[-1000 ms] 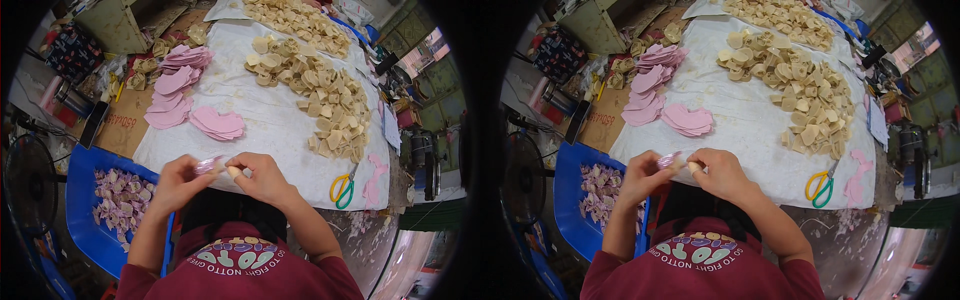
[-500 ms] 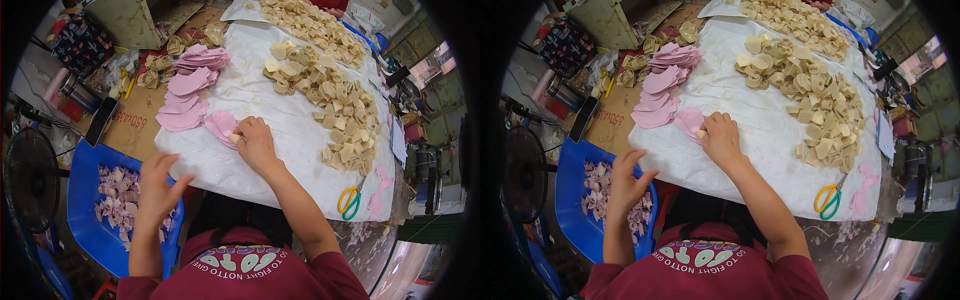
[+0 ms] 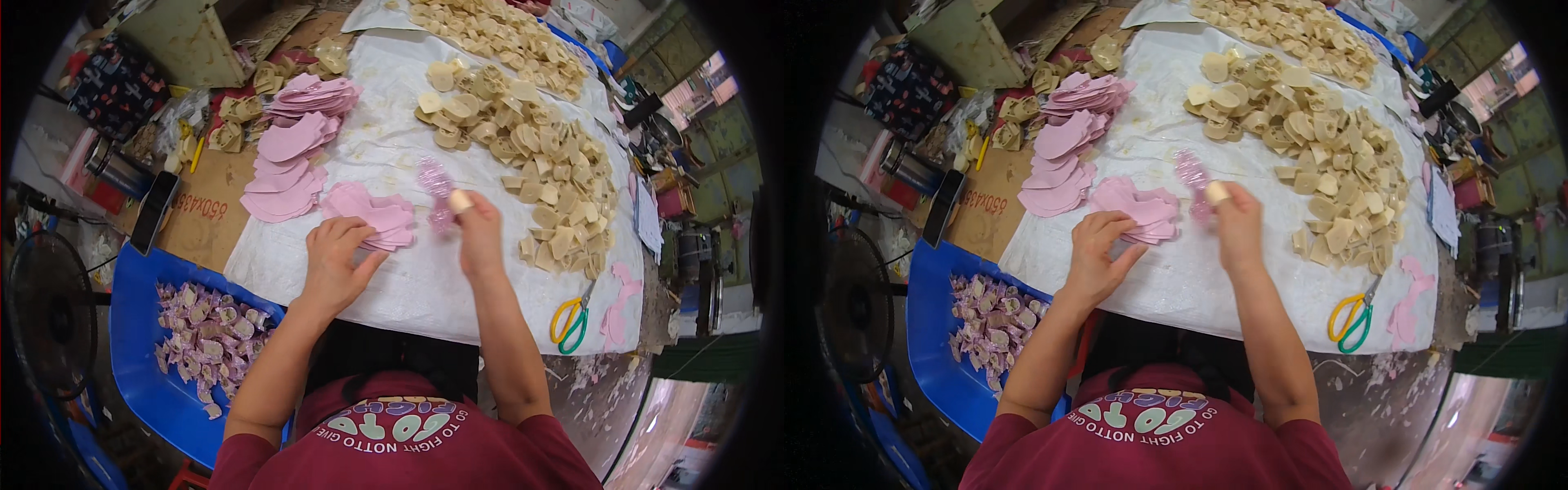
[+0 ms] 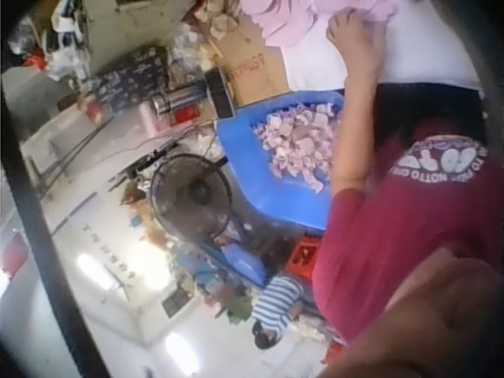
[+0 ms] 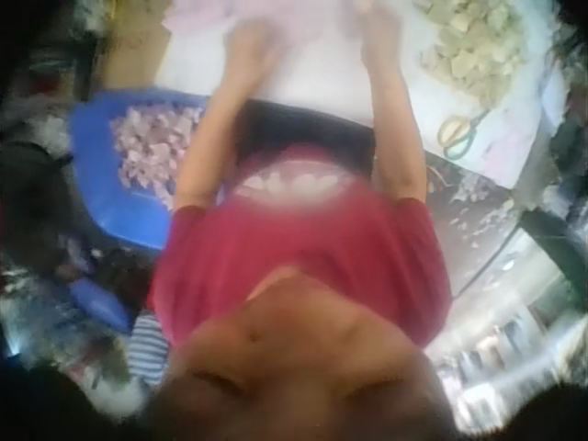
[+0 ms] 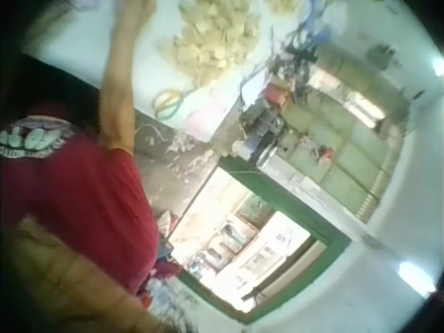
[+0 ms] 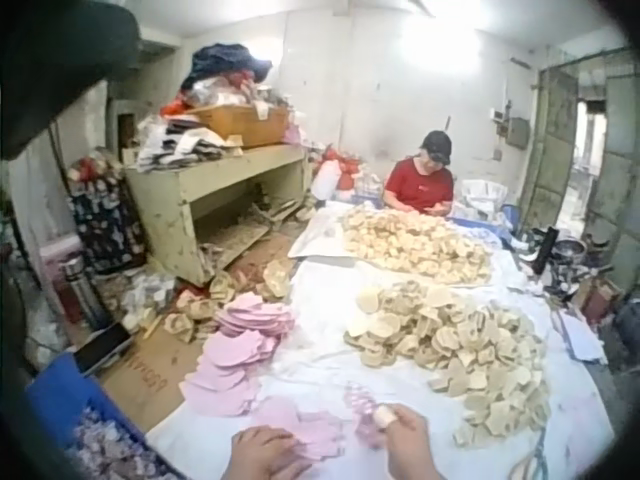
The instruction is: The person repeatedly picks up pink foam cutouts and beige plastic molds from a table, inserts the foam into the molds, and places the assembled units into a blue bin. The person occasionally sorts through the pile of molds to find the correct orientation.
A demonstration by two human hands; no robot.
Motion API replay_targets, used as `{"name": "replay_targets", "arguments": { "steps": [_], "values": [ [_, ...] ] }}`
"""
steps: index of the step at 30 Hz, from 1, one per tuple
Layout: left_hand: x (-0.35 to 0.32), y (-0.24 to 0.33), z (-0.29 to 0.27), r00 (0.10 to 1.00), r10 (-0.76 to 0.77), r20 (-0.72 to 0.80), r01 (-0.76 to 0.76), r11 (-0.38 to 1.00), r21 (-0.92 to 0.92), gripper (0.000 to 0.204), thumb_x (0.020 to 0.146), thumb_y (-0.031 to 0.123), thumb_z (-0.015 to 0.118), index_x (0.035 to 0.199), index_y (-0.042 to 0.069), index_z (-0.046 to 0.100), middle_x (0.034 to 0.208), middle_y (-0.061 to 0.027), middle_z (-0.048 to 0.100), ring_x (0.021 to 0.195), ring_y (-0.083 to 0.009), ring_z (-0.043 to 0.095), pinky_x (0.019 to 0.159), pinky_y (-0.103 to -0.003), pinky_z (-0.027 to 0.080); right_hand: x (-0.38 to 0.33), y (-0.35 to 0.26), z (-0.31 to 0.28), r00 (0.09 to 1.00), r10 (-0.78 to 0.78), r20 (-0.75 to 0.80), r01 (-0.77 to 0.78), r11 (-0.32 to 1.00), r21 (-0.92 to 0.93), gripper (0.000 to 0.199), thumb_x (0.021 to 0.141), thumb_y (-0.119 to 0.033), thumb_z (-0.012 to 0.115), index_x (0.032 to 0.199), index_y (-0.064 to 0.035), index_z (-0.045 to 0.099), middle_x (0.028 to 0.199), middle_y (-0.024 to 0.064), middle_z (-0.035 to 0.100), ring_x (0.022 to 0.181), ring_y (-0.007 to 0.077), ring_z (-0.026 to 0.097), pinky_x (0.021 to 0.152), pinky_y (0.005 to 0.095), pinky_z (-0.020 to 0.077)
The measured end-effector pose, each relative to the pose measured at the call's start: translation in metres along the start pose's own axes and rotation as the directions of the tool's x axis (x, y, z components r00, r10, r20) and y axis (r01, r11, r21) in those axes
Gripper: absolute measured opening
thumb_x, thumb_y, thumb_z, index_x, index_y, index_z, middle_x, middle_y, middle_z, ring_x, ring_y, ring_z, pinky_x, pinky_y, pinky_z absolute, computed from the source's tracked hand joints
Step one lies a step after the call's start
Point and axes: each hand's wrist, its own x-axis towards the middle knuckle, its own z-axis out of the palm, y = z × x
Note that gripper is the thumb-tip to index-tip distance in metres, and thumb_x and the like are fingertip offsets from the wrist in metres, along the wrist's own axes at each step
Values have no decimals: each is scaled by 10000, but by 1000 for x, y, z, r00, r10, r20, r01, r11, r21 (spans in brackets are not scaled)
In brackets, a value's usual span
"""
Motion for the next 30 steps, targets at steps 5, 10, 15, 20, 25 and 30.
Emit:
{"name": "replay_targets", "arguments": {
  "steps": [5, 10, 15, 20, 25, 30],
  "values": [
    [3, 63, -8, 991, -126, 40, 132, 971, -202, 601, 733, 284, 810, 1226, 15, 596, 1220, -184, 592, 1170, -267, 520, 961, -433, 412, -52, -23, -15, 676, -730, 100, 651, 529, -544, 149, 754, 0, 593, 891, -40, 637, 961, 125, 615, 963, 307, 570, 864, 383, 441],
    [11, 71, 6, 693, -370, 619, 656, -33, -754, 426, 921, 262, 634, 1231, -24, 579, 1227, -156, 598, 1049, -234, 629, 815, -368, 542, -88, -30, -22, 613, -679, 404, 754, 351, -554, 330, 679, -3, 602, 1003, -52, 640, 1187, 126, 599, 1159, 347, 522, 978, 443, 397],
    [6, 68, 4, 719, -459, 522, 569, -42, -821, 384, 970, 233, 553, 1224, -55, 552, 1218, -171, 589, 1088, -280, 624, 856, -353, 588, -64, -44, -111, 737, -538, 409, 493, 13, -870, 503, 661, 83, 556, 1128, -83, 648, 1315, 118, 550, 1263, 339, 457, 1038, 445, 353],
    [9, 74, 11, 730, -455, 510, 468, -213, -858, 363, 974, 201, 534, 1207, -77, 548, 1225, -186, 581, 1149, -292, 588, 920, -395, 555, -47, -51, -157, 792, -277, 543, 525, -144, -839, 402, 686, 32, 618, 1072, -70, 666, 1231, 126, 589, 1193, 326, 503, 1007, 439, 371],
    [5, 73, 13, 734, -457, 502, 436, -250, -865, 399, 975, 216, 523, 1251, -73, 519, 1268, -198, 561, 1180, -305, 567, 977, -431, 519, -54, -62, -133, 733, -611, 300, 543, 259, -799, 320, 718, -27, 709, 1035, -39, 669, 1034, 119, 642, 991, 281, 600, 882, 390, 471],
    [3, 83, 15, 732, -490, 473, 414, -232, -880, 401, 971, 236, 548, 1259, -43, 529, 1261, -193, 575, 1151, -286, 583, 960, -406, 517, -118, -70, -27, 797, -522, 304, 603, 668, -435, 362, 758, -8, 722, 1110, -27, 639, 993, 128, 640, 807, 216, 657, 709, 318, 539]
  ]
}}
